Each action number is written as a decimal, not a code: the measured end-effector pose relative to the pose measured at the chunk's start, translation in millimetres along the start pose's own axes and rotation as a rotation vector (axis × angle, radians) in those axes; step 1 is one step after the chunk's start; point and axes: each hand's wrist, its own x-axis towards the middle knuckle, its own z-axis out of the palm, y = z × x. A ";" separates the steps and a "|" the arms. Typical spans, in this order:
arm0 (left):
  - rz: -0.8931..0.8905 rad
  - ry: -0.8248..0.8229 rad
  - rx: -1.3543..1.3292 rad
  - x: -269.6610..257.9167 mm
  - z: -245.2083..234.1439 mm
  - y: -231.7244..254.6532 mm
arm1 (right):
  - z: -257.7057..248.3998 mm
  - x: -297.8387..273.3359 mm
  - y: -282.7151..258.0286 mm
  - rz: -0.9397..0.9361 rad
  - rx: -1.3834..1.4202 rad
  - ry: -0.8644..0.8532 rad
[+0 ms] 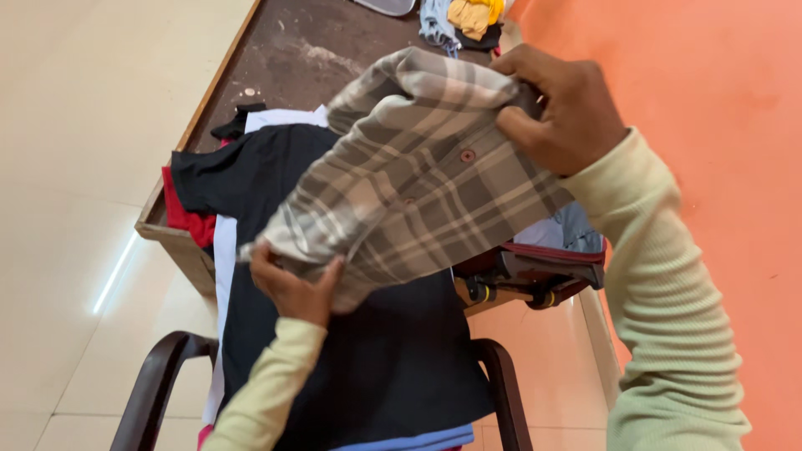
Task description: The person smooths a black t-shirt on their lap, then places a plaid shirt on top. They button the plaid shirt from bottom to top, fold the sleeves inward, and fold the shirt body in half. The folded shirt is placed into an open suitcase.
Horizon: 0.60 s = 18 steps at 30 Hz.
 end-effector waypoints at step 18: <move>-0.421 -0.542 -0.478 19.3 14.1 81.6 | 63.3 65.4 114.4 -0.002 -0.476 0.440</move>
